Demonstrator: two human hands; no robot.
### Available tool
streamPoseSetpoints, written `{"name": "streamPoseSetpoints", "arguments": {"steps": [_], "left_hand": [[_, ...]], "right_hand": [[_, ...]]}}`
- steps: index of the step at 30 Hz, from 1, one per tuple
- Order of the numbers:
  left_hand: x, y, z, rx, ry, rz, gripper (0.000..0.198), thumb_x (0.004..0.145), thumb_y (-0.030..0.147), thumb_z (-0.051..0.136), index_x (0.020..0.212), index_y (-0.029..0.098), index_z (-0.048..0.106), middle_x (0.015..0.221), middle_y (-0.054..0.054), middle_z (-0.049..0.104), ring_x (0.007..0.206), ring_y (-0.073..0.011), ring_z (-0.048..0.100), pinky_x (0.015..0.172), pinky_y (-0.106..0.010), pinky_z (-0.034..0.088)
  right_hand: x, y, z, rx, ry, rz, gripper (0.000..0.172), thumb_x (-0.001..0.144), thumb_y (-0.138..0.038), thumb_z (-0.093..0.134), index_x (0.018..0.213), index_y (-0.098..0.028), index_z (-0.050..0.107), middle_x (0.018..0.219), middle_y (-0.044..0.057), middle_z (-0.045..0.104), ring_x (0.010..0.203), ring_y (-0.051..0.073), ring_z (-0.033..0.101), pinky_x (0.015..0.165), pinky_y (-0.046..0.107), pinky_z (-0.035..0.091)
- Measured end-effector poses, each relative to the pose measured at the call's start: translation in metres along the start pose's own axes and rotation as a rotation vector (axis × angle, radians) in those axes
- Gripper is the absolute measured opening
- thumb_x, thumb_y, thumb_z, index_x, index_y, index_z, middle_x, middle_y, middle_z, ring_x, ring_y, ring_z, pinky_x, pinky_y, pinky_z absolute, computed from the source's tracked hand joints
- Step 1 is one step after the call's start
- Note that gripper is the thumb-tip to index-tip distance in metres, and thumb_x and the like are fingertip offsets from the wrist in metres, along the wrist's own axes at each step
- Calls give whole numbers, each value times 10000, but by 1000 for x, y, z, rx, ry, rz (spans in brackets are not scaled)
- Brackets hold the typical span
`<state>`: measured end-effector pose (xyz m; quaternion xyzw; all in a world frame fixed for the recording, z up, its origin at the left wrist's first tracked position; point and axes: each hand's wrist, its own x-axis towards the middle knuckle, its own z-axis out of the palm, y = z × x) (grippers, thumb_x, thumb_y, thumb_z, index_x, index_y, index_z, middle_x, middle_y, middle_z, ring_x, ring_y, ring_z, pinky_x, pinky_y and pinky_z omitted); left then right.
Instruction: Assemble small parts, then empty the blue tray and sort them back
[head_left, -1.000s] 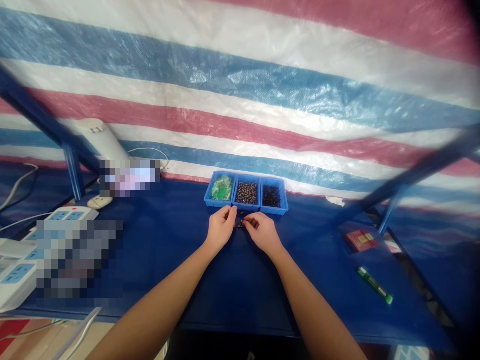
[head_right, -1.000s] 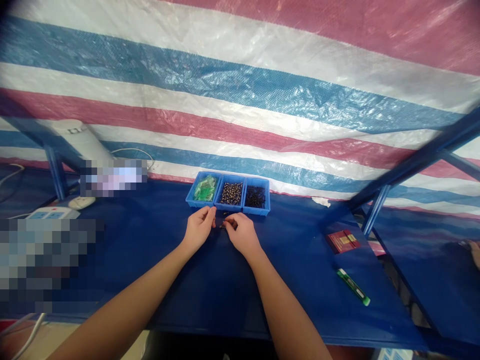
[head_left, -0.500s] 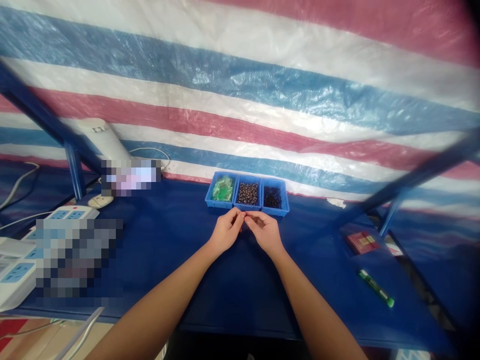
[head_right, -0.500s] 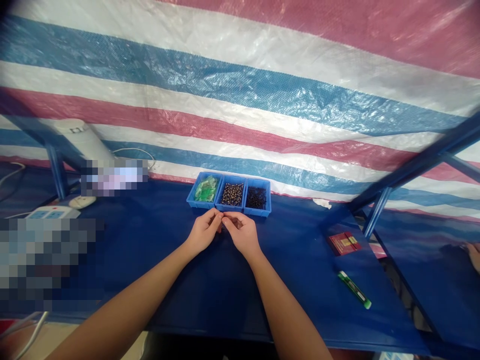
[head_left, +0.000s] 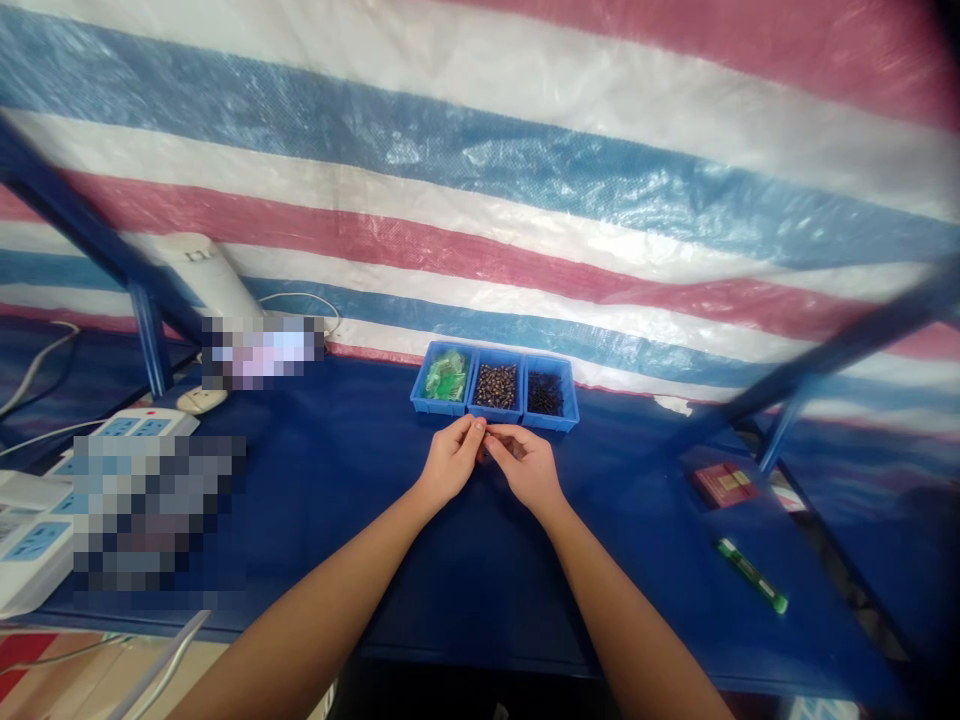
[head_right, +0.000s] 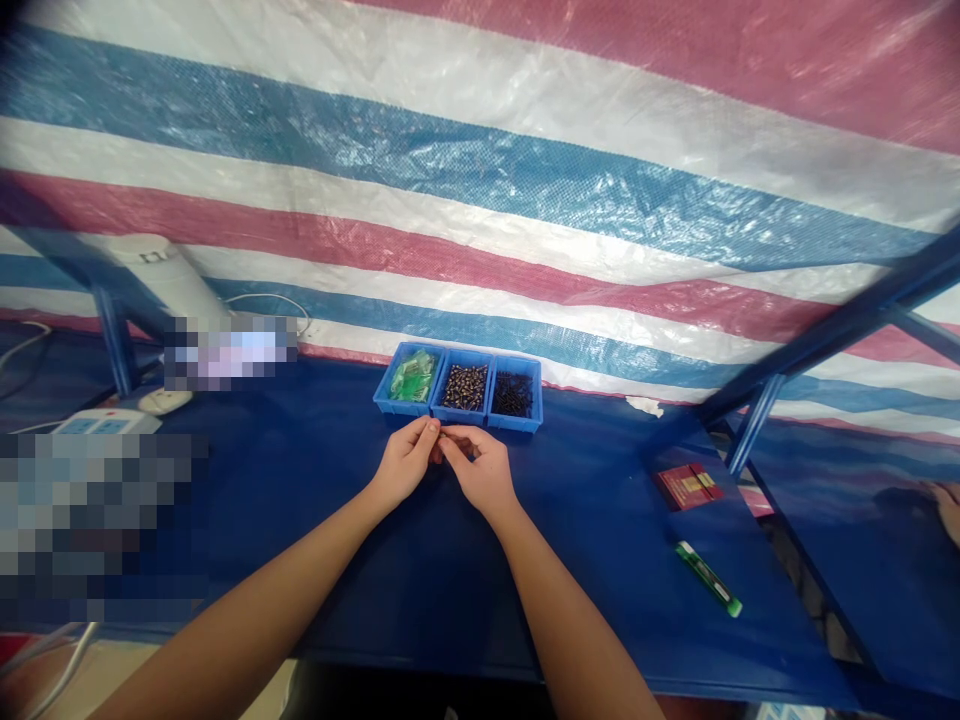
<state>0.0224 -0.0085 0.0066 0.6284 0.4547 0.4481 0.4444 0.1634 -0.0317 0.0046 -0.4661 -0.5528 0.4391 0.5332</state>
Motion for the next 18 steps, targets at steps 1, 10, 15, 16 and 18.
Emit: {"name": "streamPoseSetpoints", "arguments": {"steps": [1,10,15,16,18], "left_hand": [[0,1,0,-1,-5,0,406,932,500,457,700,173,521,582,27,538,544,-107,499,535,-216,381],[-1,-5,1,9,35,-20,459,924,503,470,632,158,549,511,31,497,478,-94,462,483,-216,353],[0,-3,0,-71,-29,14,430,933,477,472,651,158,528,553,26,513,525,-99,483,531,-220,380],[0,-2,0,-88,-43,18,413,934,468,478,662,159,521,561,27,518,530,-98,486,538,-220,384],[-1,-1,1,-101,-54,16,392,932,456,488,673,162,510,564,31,520,530,-97,488,541,-218,386]], "right_hand": [[1,-1,-1,-10,8,-6,236,842,-364,645,1003,-215,731,906,57,732,780,207,681,757,356,560],[-1,-6,-2,-85,-24,-72,234,811,-299,673,1029,-238,734,889,43,723,744,198,665,719,344,552],[-1,-7,-2,-112,-5,-112,190,834,-287,645,990,-243,745,919,45,711,767,191,657,717,334,546],[0,-7,-3,-109,0,-116,190,841,-290,640,991,-246,747,935,47,708,780,192,658,716,332,546],[0,-6,-4,-104,1,-121,187,842,-295,644,987,-251,753,964,51,703,804,193,660,715,327,546]]}}
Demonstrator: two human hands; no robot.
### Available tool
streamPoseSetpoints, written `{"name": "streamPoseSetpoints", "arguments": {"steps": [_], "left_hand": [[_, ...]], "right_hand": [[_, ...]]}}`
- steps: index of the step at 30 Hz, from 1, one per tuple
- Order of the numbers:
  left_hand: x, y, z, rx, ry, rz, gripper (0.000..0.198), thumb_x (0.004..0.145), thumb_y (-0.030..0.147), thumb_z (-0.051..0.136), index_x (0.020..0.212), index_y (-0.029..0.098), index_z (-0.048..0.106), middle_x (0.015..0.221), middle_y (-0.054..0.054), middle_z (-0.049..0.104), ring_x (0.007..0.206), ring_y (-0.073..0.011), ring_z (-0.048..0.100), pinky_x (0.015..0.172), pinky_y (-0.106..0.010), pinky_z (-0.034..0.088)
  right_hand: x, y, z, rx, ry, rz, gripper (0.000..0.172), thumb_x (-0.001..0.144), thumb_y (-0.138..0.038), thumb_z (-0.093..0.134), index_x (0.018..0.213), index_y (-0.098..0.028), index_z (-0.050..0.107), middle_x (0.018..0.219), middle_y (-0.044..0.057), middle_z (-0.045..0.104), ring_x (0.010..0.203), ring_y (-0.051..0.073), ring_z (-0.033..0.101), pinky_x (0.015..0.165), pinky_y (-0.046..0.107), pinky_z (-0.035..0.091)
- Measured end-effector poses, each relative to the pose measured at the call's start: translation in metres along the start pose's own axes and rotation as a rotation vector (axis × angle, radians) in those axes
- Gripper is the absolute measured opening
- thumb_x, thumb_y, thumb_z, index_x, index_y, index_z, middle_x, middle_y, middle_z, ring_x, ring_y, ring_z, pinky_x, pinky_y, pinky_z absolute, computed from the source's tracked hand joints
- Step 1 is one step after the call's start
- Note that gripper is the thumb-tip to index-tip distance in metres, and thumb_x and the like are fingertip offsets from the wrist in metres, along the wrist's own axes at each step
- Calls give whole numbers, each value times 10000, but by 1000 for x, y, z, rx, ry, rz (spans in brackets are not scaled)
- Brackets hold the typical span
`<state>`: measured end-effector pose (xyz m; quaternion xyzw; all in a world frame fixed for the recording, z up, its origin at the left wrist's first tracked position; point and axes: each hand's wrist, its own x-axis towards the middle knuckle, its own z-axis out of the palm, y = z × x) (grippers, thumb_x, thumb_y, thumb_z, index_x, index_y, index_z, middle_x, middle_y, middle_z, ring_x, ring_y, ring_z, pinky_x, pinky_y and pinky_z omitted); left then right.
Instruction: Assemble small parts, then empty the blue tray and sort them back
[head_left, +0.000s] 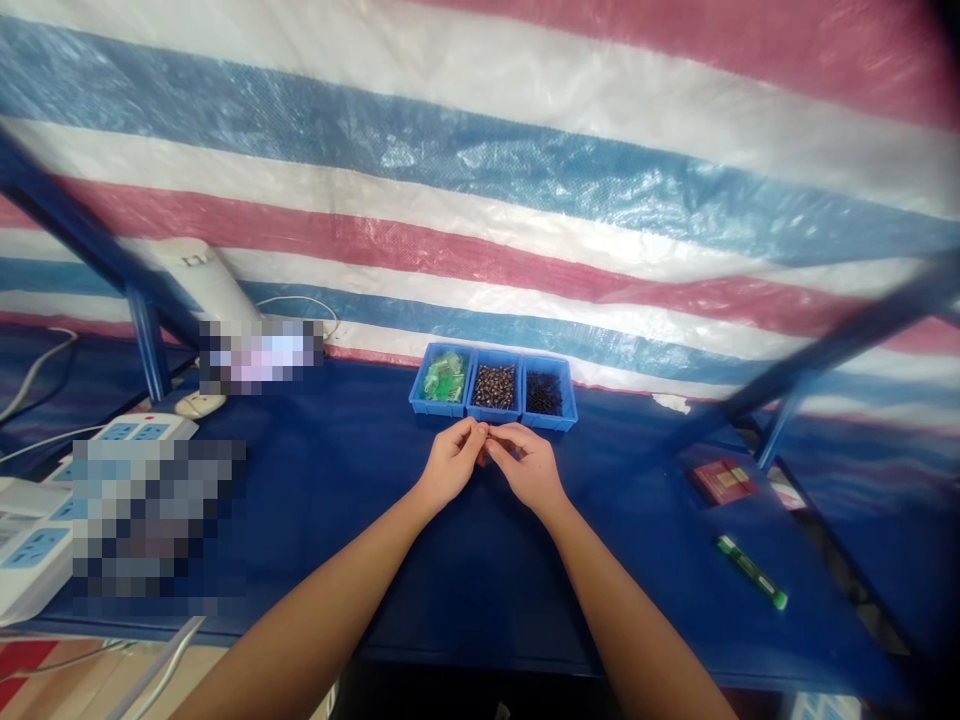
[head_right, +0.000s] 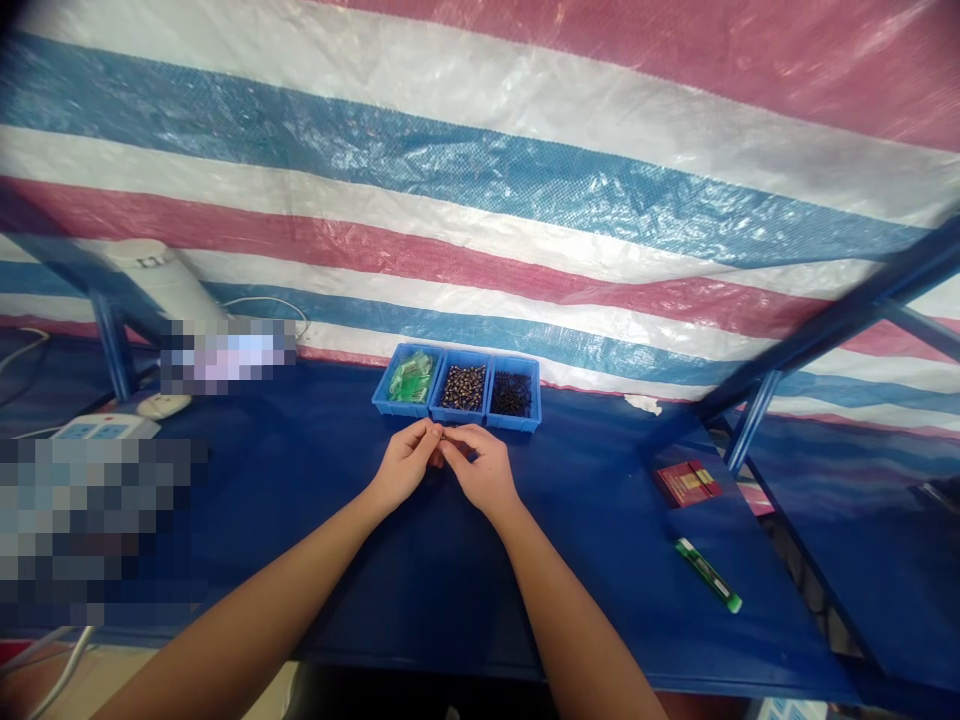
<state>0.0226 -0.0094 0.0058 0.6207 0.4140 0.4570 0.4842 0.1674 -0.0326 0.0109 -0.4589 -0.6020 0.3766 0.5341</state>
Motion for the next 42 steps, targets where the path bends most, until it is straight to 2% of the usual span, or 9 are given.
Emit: {"name": "streamPoseSetpoints", "arguments": {"steps": [6,9,14,24,30,34,38,42], "left_hand": [[0,-3,1,63,51,-15,446,942,474,455,649,153,552,537,24,506,509,-99,473,514,-224,369],[2,-5,0,50,20,-21,461,936,483,465,623,152,533,530,26,496,502,-96,465,516,-224,372],[3,-6,-1,39,-42,-10,416,954,471,438,696,159,530,570,31,509,542,-100,494,556,-224,392],[1,-7,-1,103,14,-11,496,947,481,441,582,152,509,531,21,500,524,-100,479,538,-229,368],[1,-4,-2,67,21,-14,374,924,471,502,709,165,524,569,37,519,531,-97,494,533,-212,374],[1,-4,-2,48,15,-32,402,932,460,487,666,161,508,551,36,507,515,-91,480,523,-210,374],[1,-5,-2,90,53,-27,433,931,456,489,626,152,522,540,27,513,506,-88,466,508,-210,358],[1,-6,-1,60,19,-10,426,927,449,501,618,156,499,540,32,502,510,-89,469,521,-216,367]], "right_hand": [[-1,5,3,21,-7,11,212,830,-292,662,1020,-259,752,976,52,702,809,195,665,717,330,555],[-1,3,3,-42,-5,-13,184,842,-299,654,982,-258,765,946,48,712,819,196,667,728,326,550],[0,0,-1,-116,5,-38,204,874,-294,613,1002,-240,762,952,52,719,829,189,673,718,303,542],[0,5,1,-23,1,5,179,859,-281,629,989,-227,738,960,47,722,802,190,673,725,315,556],[1,6,0,-28,18,27,183,865,-294,621,982,-225,742,962,50,725,833,201,680,747,322,559],[1,6,0,-12,-17,19,201,842,-284,645,1007,-231,747,997,54,716,865,205,679,753,320,563],[-1,7,2,33,-28,66,258,818,-272,671,1068,-229,724,969,51,724,815,204,685,745,340,575],[0,7,1,31,8,75,188,836,-283,657,995,-224,739,941,49,731,801,204,683,748,349,574]]}}
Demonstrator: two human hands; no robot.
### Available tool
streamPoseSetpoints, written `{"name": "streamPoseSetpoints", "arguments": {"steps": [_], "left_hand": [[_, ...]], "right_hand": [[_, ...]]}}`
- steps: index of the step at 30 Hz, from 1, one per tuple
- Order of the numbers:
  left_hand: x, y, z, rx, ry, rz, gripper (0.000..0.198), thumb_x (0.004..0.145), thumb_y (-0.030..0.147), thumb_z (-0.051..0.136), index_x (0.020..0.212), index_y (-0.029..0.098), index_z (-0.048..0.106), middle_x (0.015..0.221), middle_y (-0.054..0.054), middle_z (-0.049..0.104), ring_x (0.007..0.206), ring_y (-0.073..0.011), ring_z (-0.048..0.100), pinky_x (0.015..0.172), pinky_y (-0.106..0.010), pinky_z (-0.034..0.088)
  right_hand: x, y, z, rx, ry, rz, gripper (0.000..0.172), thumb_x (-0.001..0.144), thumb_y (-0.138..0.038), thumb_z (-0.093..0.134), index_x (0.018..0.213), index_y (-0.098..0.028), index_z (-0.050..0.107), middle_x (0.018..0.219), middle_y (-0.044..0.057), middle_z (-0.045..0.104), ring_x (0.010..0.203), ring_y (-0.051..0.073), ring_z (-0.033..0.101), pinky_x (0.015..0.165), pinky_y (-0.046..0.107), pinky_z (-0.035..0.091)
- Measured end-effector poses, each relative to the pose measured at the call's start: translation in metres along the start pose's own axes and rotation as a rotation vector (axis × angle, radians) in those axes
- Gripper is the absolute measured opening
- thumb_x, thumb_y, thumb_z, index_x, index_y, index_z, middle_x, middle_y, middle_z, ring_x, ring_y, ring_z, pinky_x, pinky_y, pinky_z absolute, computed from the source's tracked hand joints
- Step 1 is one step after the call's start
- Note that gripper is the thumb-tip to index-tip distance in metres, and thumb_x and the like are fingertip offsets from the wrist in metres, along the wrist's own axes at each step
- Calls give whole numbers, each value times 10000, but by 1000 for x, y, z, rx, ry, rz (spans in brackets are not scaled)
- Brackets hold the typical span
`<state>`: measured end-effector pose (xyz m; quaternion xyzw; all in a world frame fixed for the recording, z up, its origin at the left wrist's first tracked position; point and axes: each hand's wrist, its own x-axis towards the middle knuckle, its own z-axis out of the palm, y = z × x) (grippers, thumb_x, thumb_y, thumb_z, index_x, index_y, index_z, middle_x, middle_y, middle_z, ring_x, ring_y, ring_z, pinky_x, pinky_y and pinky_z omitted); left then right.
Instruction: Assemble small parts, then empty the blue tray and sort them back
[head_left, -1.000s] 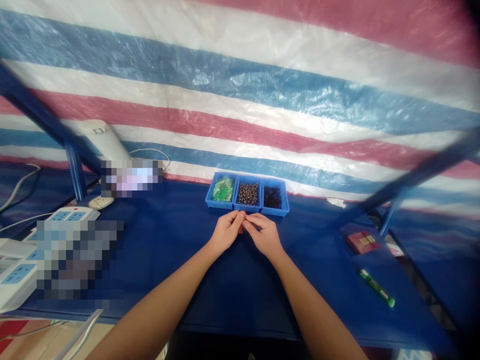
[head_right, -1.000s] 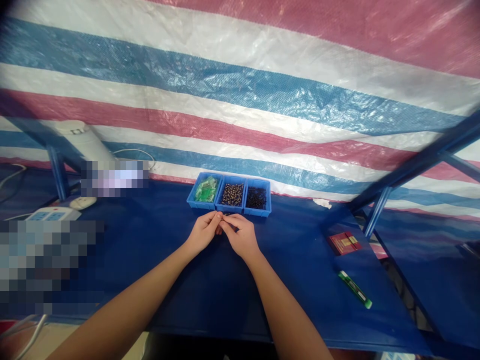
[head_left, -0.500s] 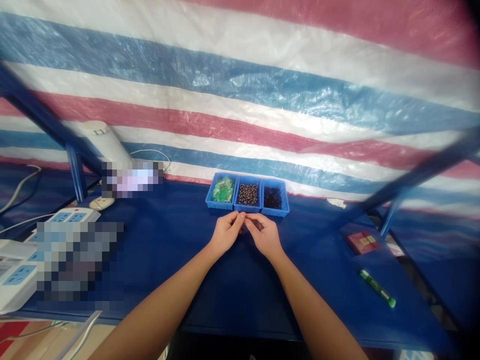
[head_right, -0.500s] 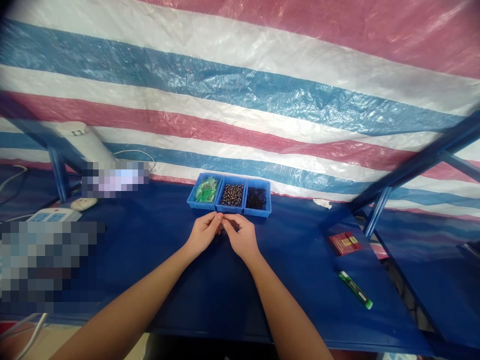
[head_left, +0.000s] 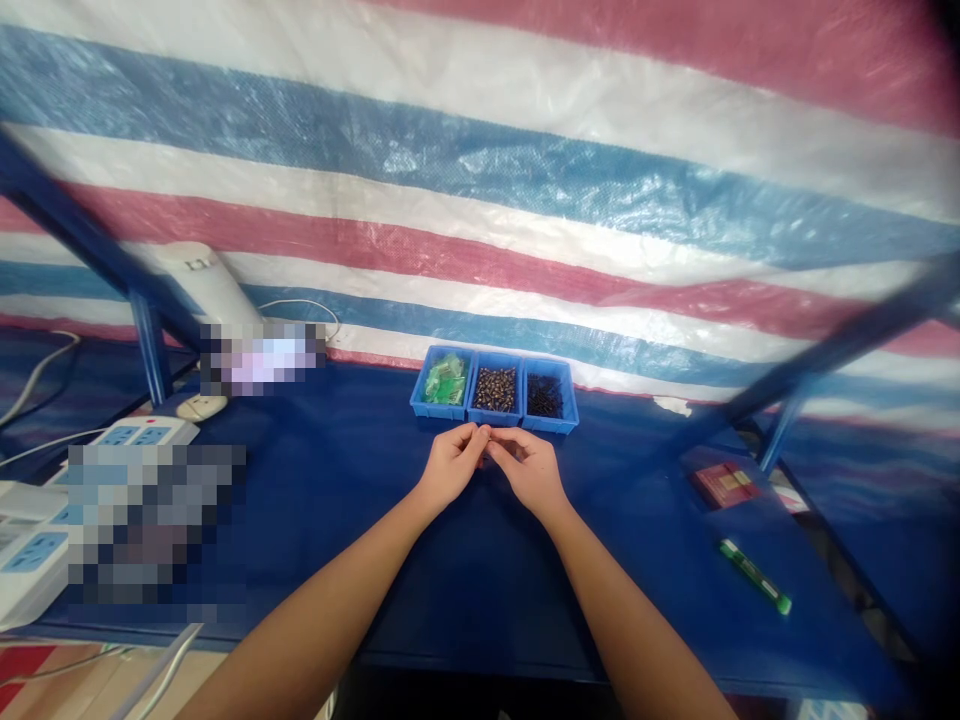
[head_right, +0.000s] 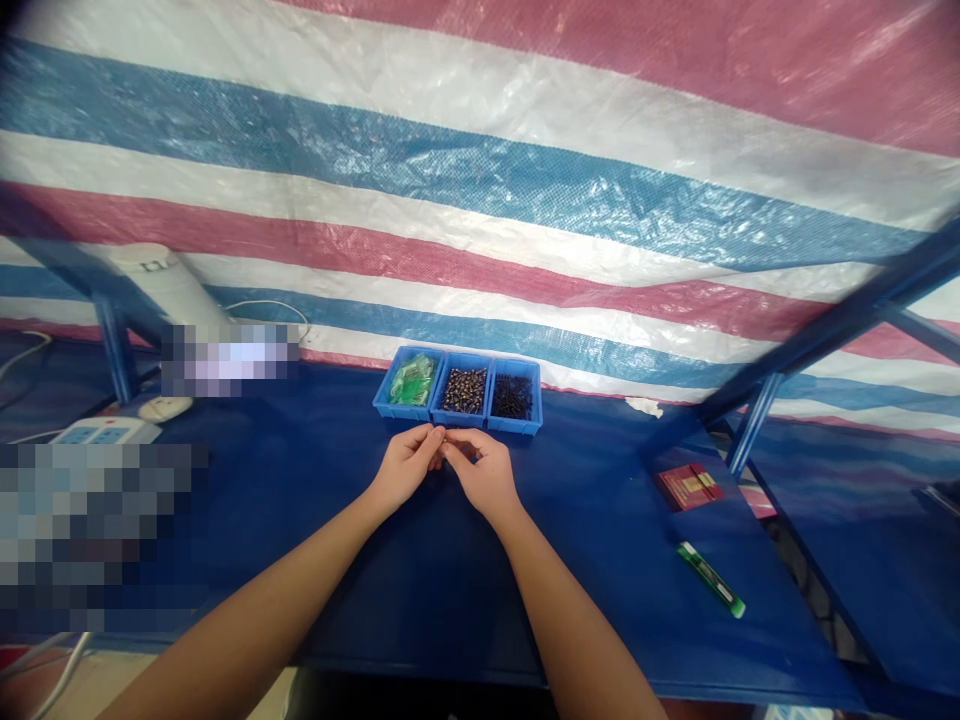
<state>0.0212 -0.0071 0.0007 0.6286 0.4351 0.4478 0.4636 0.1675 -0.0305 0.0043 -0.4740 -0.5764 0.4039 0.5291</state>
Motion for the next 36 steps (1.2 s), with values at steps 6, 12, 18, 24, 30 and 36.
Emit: {"name": "streamPoseSetpoints", "arguments": {"steps": [6,12,18,24,30,36], "left_hand": [[-1,-1,2,-18,-8,2,421,947,457,460,655,161,524,535,34,499,513,-98,485,527,-225,379],[-1,1,1,10,23,-20,497,937,499,452,581,157,509,517,21,502,499,-99,474,517,-227,368],[-2,5,1,-27,4,-1,405,923,489,492,680,166,518,547,35,514,519,-98,488,529,-215,382],[-1,2,1,-1,17,-30,494,923,518,468,593,155,524,502,25,504,480,-95,467,503,-226,368],[-1,5,1,-97,-22,8,373,921,465,512,698,166,504,552,42,503,517,-92,490,536,-214,394],[-2,3,1,-17,23,-8,427,931,475,482,647,158,523,516,34,501,485,-90,470,501,-214,366]], "right_hand": [[2,0,-1,35,-20,-45,187,827,-289,669,988,-237,748,985,54,713,847,204,684,758,334,575],[0,3,1,26,-31,4,197,835,-319,658,980,-214,740,934,54,722,771,195,686,735,335,580],[1,-3,-2,-19,-11,-9,224,840,-333,652,1009,-217,743,977,60,729,819,207,686,747,337,579],[-1,-4,0,3,-15,-3,234,826,-328,665,1022,-221,736,966,57,730,817,212,689,758,356,589],[0,-4,0,20,7,-22,180,822,-314,670,955,-223,751,950,54,726,797,204,684,725,339,583],[0,-4,1,40,-14,-1,228,811,-315,687,1011,-222,744,954,52,731,798,205,691,743,346,587]]}}
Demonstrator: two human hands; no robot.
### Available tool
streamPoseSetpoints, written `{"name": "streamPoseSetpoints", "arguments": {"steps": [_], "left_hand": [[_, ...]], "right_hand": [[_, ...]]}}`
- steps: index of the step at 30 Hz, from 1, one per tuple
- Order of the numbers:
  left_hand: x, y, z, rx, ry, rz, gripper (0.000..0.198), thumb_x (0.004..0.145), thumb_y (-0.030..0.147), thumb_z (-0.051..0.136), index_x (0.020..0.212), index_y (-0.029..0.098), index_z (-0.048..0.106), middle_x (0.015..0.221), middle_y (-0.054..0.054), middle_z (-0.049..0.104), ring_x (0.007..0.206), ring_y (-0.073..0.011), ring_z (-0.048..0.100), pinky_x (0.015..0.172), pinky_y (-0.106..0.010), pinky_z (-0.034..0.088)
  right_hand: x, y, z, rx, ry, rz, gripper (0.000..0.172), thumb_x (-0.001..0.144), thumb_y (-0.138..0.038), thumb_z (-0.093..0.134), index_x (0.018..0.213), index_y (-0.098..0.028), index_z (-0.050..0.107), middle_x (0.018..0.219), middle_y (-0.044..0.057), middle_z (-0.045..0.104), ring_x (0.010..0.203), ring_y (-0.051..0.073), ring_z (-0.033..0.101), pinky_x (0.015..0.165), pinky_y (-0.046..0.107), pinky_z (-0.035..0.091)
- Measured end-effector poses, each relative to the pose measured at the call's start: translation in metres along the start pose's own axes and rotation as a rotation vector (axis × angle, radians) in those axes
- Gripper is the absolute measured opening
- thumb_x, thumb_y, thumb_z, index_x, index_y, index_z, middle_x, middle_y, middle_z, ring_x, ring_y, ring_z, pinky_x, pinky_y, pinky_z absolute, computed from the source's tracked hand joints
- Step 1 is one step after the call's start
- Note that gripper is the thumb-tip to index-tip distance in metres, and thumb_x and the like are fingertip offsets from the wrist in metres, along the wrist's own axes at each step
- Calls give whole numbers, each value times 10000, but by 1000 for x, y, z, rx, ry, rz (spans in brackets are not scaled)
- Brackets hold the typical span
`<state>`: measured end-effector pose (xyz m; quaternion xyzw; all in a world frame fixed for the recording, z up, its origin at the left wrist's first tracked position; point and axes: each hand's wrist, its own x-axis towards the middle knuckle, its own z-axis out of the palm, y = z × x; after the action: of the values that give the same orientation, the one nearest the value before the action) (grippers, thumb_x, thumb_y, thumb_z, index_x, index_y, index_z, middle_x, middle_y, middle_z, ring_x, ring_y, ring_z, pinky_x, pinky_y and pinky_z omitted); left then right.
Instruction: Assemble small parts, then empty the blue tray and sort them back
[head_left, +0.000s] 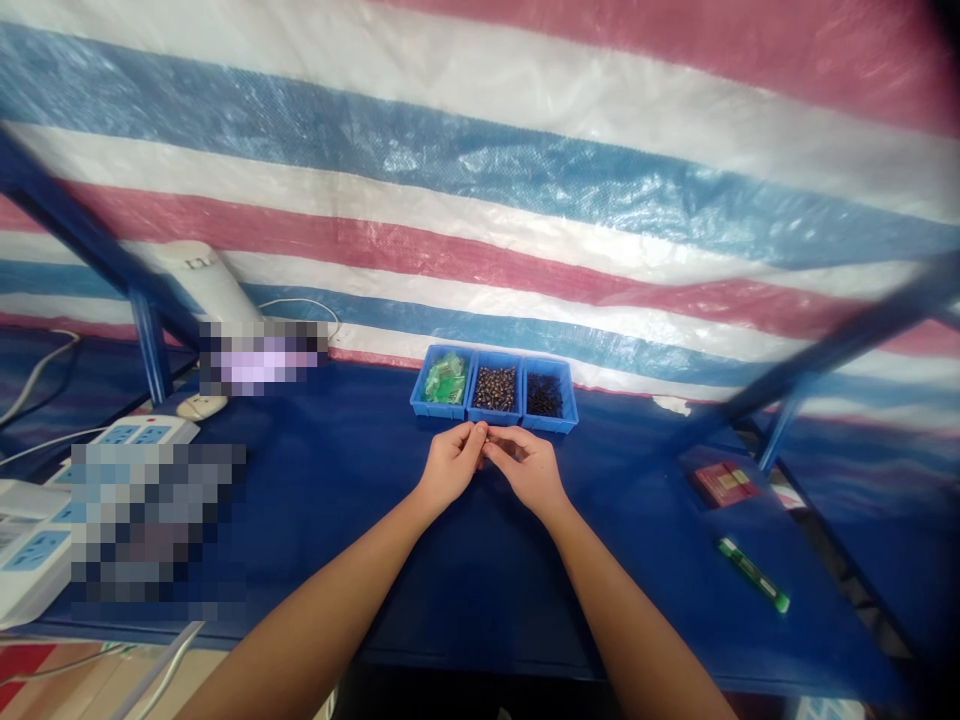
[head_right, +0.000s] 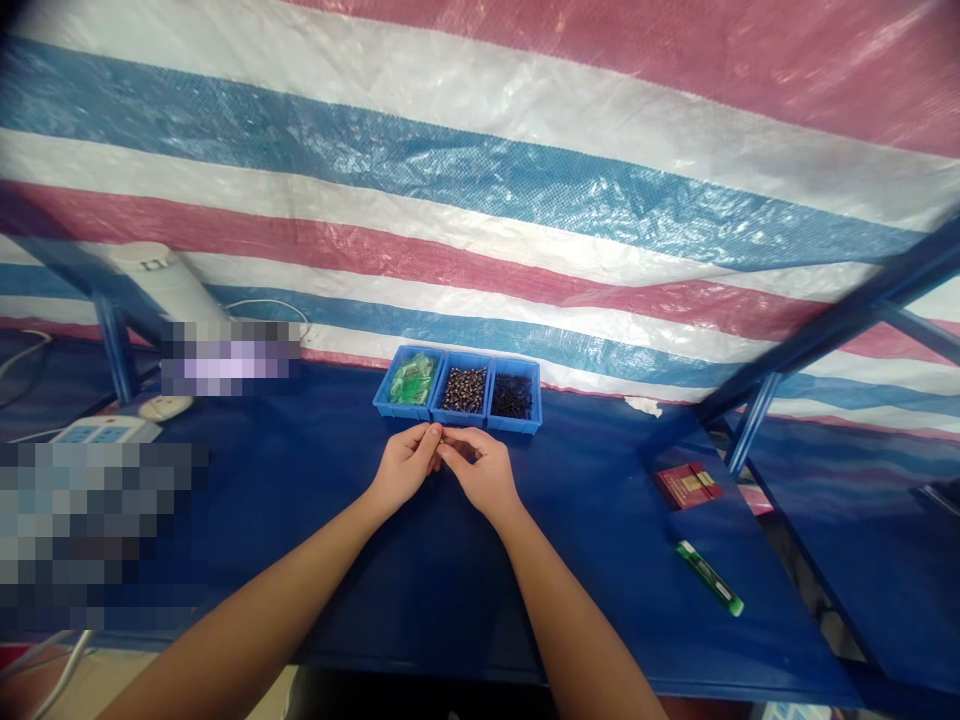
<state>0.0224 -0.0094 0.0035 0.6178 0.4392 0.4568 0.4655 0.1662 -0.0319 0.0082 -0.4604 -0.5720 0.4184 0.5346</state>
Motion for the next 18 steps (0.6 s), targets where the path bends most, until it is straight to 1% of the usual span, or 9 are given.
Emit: {"name": "streamPoseSetpoints", "arguments": {"steps": [3,7,9,14,18], "left_hand": [[0,-1,0,39,16,-5,468,926,493,480,603,155,517,508,29,502,484,-90,468,504,-220,364],[0,0,0,-40,-24,6,395,918,486,504,687,166,514,542,37,510,514,-97,494,531,-219,390],[0,1,0,-68,-37,9,377,919,483,505,712,169,515,547,39,514,519,-98,503,537,-220,399],[0,1,2,-33,1,-36,453,919,506,486,621,165,514,478,36,488,459,-93,462,496,-225,373],[0,1,1,-31,17,-32,453,921,492,487,616,160,532,479,34,487,460,-92,461,495,-224,371]], "right_hand": [[-1,2,1,-13,10,28,233,813,-334,683,1002,-212,744,945,56,742,785,210,694,752,359,589],[0,1,0,-35,46,7,208,830,-340,662,969,-216,754,947,55,745,811,214,692,761,358,582],[1,-1,-1,-25,43,-6,196,829,-335,664,960,-221,756,951,53,741,818,212,692,760,353,582],[1,1,0,0,0,15,236,817,-340,680,1012,-222,742,963,53,739,822,214,698,775,361,587],[-1,6,1,8,-12,34,257,814,-342,683,1032,-215,731,940,56,739,788,212,696,760,367,589]]}}
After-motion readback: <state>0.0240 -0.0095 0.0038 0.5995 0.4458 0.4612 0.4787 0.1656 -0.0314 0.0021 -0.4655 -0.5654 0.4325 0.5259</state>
